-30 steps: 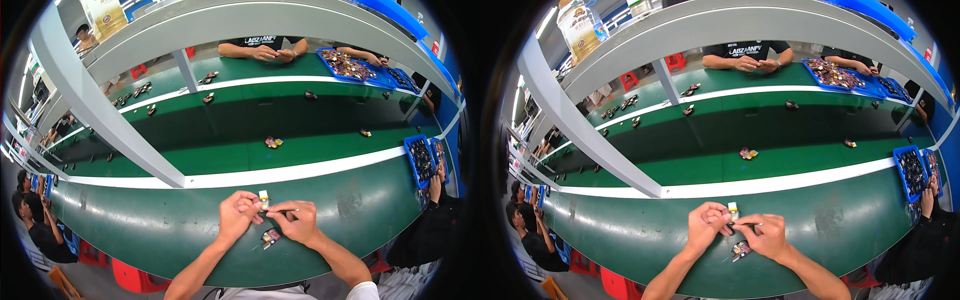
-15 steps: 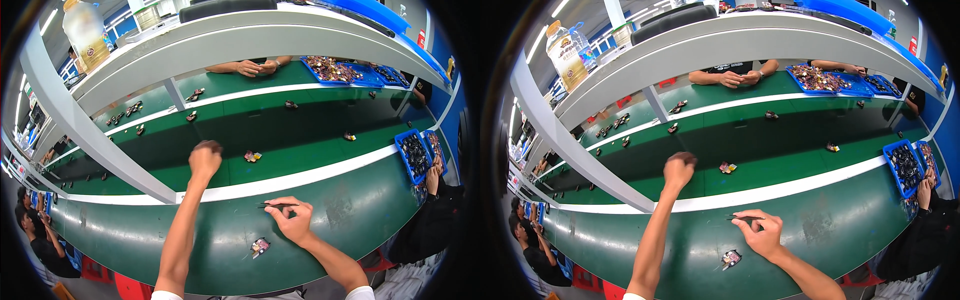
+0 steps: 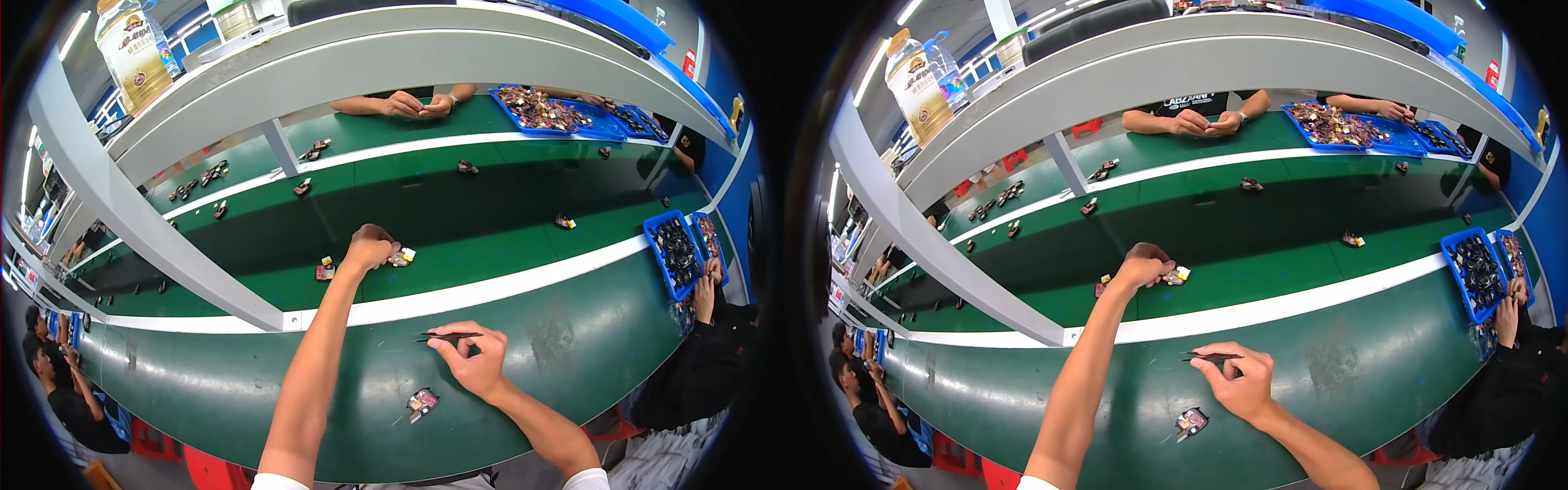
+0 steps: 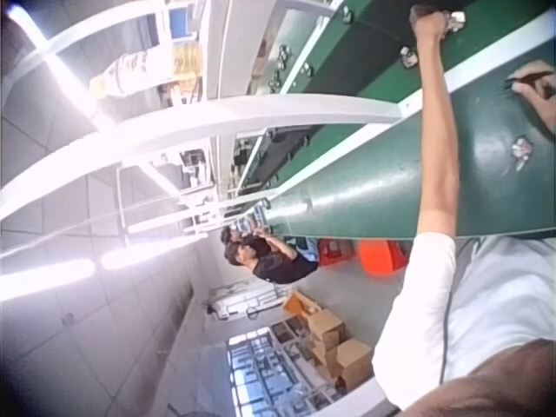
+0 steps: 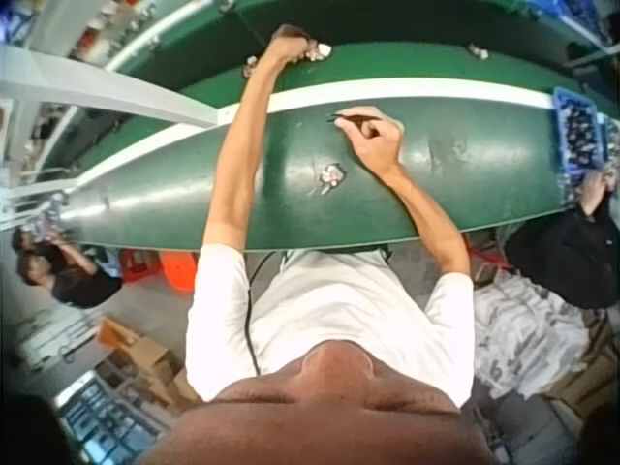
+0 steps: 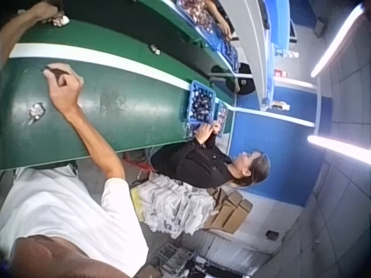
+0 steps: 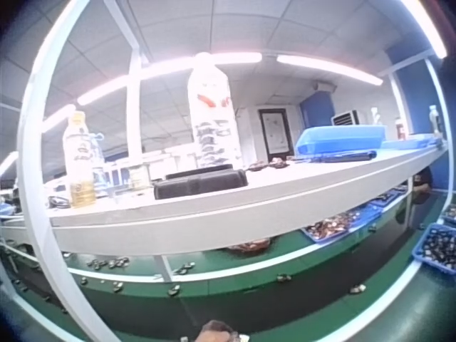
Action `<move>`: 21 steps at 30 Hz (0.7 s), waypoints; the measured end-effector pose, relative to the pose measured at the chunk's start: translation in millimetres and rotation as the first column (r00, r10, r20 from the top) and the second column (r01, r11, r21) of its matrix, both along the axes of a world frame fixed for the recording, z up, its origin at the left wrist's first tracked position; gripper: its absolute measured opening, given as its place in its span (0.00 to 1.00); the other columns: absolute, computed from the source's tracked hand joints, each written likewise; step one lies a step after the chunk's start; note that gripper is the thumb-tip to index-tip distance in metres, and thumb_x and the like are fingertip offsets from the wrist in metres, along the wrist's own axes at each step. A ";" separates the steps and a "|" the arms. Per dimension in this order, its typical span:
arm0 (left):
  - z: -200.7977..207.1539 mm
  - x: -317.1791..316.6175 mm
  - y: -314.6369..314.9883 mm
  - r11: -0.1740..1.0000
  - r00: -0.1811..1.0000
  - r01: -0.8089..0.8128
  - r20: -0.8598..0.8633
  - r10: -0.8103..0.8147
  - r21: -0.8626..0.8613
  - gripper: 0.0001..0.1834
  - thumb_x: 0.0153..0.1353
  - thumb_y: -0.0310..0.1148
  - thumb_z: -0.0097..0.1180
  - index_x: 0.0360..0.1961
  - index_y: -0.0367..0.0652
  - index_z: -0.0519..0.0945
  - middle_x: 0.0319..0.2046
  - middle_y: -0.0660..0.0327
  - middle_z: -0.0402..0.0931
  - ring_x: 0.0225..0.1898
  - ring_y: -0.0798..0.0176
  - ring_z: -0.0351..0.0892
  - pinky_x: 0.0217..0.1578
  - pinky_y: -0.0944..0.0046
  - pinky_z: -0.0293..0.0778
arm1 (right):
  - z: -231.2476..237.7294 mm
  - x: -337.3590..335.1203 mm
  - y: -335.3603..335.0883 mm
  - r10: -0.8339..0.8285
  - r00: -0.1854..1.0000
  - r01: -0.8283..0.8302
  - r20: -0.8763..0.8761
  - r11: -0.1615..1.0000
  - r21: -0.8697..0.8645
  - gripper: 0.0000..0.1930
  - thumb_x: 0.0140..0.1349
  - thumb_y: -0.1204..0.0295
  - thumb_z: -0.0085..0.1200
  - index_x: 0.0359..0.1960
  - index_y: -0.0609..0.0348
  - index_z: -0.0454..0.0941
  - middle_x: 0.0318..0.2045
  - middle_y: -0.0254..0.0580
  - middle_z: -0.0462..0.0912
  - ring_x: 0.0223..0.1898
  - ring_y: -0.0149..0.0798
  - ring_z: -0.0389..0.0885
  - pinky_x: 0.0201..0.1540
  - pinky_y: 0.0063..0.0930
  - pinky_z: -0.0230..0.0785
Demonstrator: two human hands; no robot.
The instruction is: Assembling small electronic components onto printed circuit boards at an industrial workstation.
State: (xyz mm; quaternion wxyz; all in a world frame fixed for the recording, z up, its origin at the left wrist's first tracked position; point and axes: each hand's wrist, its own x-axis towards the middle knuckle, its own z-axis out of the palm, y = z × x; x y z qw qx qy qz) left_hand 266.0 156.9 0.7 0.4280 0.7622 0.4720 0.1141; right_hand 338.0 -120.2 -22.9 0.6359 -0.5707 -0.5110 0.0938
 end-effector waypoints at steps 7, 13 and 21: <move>-11.2 -59.0 -63.6 0.996 0.890 -0.055 0.449 0.082 -0.072 0.07 0.60 0.26 0.62 0.36 0.31 0.82 0.21 0.58 0.81 0.14 0.70 0.74 0.16 0.69 0.67 | -4.6 0.1 -3.4 0.068 0.991 -0.079 -0.117 0.993 -0.088 0.06 0.55 0.79 0.71 0.32 0.65 0.85 0.31 0.33 0.89 0.14 0.16 0.60 0.18 0.17 0.52; 5.2 -110.4 -160.1 0.902 0.795 -0.142 0.496 0.350 -0.409 0.08 0.66 0.26 0.61 0.40 0.30 0.83 0.26 0.60 0.80 0.17 0.72 0.76 0.13 0.74 0.63 | 23.1 -12.3 -5.5 0.162 0.705 -0.331 -0.691 0.936 -0.117 0.07 0.61 0.84 0.66 0.40 0.68 0.82 0.24 0.26 0.79 0.20 0.12 0.62 0.21 0.11 0.53; -12.0 -108.1 -187.3 0.912 0.721 -0.136 0.592 0.358 -0.386 0.09 0.68 0.27 0.61 0.41 0.29 0.82 0.26 0.60 0.80 0.16 0.72 0.76 0.13 0.74 0.66 | -1.1 -14.5 -6.3 0.168 0.845 -0.266 -0.508 0.956 -0.126 0.07 0.60 0.83 0.67 0.39 0.68 0.83 0.25 0.27 0.81 0.20 0.13 0.62 0.21 0.12 0.52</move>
